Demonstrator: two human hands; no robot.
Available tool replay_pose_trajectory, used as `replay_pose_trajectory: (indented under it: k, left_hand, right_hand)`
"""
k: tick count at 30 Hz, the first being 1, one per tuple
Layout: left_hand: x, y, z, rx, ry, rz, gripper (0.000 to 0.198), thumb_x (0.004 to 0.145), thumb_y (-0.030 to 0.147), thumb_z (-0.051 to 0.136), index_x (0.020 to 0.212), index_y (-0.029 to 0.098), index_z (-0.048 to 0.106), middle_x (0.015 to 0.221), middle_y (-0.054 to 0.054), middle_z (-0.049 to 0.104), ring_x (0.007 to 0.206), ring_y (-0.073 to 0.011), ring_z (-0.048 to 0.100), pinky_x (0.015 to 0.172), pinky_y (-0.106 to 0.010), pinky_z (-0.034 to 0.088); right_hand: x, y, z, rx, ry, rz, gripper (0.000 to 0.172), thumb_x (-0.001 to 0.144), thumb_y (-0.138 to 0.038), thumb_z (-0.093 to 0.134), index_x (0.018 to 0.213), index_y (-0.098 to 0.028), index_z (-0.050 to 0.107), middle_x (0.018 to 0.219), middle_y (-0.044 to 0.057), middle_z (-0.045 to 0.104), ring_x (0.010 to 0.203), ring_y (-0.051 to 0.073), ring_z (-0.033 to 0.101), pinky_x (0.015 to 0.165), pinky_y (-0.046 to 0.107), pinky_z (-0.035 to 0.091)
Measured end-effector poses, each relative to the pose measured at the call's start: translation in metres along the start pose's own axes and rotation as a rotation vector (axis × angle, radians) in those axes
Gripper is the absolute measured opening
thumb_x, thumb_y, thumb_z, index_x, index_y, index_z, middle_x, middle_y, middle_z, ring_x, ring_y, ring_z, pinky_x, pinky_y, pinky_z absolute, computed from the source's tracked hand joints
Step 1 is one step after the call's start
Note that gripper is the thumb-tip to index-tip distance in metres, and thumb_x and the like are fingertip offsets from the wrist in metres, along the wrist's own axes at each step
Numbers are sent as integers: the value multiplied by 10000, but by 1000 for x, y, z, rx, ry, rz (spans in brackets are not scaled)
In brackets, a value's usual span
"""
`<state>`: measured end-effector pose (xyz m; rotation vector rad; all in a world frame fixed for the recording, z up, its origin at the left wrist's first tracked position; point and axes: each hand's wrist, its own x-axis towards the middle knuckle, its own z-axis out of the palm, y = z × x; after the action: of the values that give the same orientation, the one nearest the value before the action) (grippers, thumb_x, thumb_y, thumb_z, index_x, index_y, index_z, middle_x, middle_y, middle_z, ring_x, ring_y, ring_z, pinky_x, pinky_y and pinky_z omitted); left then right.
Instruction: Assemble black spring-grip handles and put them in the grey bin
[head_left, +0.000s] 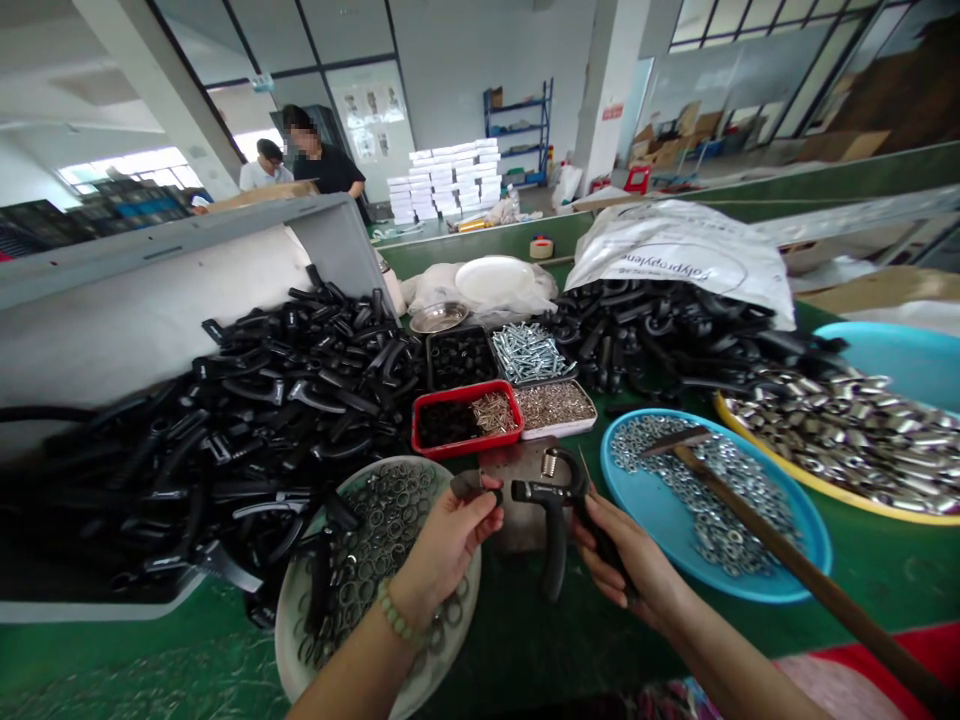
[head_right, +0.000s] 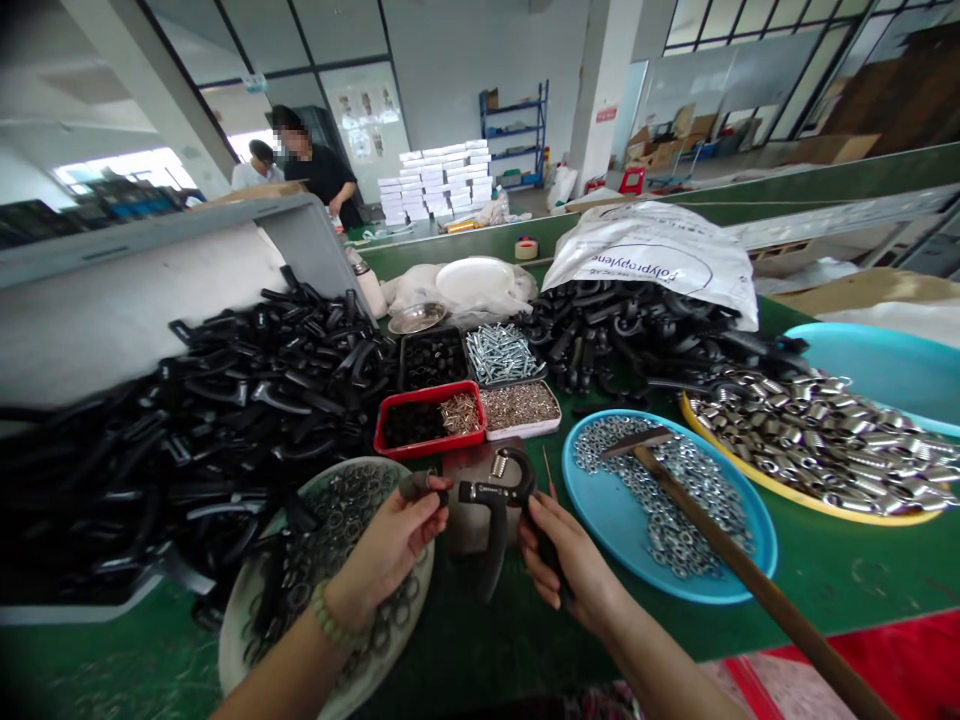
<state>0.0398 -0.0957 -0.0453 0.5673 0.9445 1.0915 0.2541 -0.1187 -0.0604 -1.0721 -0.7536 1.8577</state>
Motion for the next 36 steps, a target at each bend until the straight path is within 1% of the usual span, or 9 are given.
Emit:
replay_pose_trajectory:
  k: [5,11,16,21,28,30,32,34,36]
  left_hand:
    - [-5,-6,13,-158,-60,-84,317,612,244,819,859,137,652,659,16,583,564,-50,564,568,-144,510]
    - [-10,-13,16,-269,-130,-143,257,627,216,815,805,135,649,681,23,557,537,-29,516,517,-125,477]
    - [-7,-21,10,-392,-212,-204,228,712,192,754,906,163,637,790,7,582,593,-40,544,560,-140,502]
    - [-5,-24,6,-471,-190,-209,114,796,153,665,902,144,622,858,-16,608,585,-30,547,553,-128,513]
    - [-6,-25,8,-414,-153,-179,108,845,168,607,931,106,622,692,-2,573,549,-40,548,547,-128,509]
    - [-1,-26,5,-338,-134,-182,132,835,182,620,947,112,616,669,4,570,551,-45,550,560,-138,503]
    - [3,-21,2,-179,-85,-241,188,794,190,665,957,122,604,631,22,551,537,-46,542,555,-139,486]
    - [2,-9,-2,56,-29,-221,291,730,195,717,984,135,590,641,32,554,512,-46,523,499,-134,440]
    - [-7,6,-5,280,53,-42,378,701,224,731,1037,158,572,669,40,564,494,-49,501,450,-141,384]
  right_hand:
    - [-2,8,5,62,-74,1,324,868,-508,485,769,-221,374,539,-107,424,256,0,221,224,113,233]
    - [-6,7,0,85,-111,39,310,866,-486,501,772,-221,370,527,-112,419,254,-2,209,223,104,212]
    - [-6,0,1,106,-112,95,315,851,-475,528,758,-218,370,513,-113,413,251,1,213,216,105,202]
    - [-2,-3,4,160,-130,179,336,850,-459,541,714,-207,365,494,-108,415,249,-2,209,215,105,201]
    - [6,7,9,158,-114,197,349,840,-482,530,703,-210,359,492,-113,383,259,0,178,224,114,175]
    - [5,4,9,55,-74,153,344,840,-507,503,721,-218,361,506,-115,382,263,7,170,230,126,171]
    - [1,-8,10,-212,-29,65,309,842,-516,476,769,-224,409,525,-105,422,263,26,221,243,150,197]
    - [-7,-28,15,-645,17,-120,257,831,-479,501,850,-223,496,581,-58,531,321,70,403,303,186,300]
    - [-16,-48,19,-1096,118,-374,240,832,-412,520,979,-225,559,716,19,648,508,155,599,420,231,399]
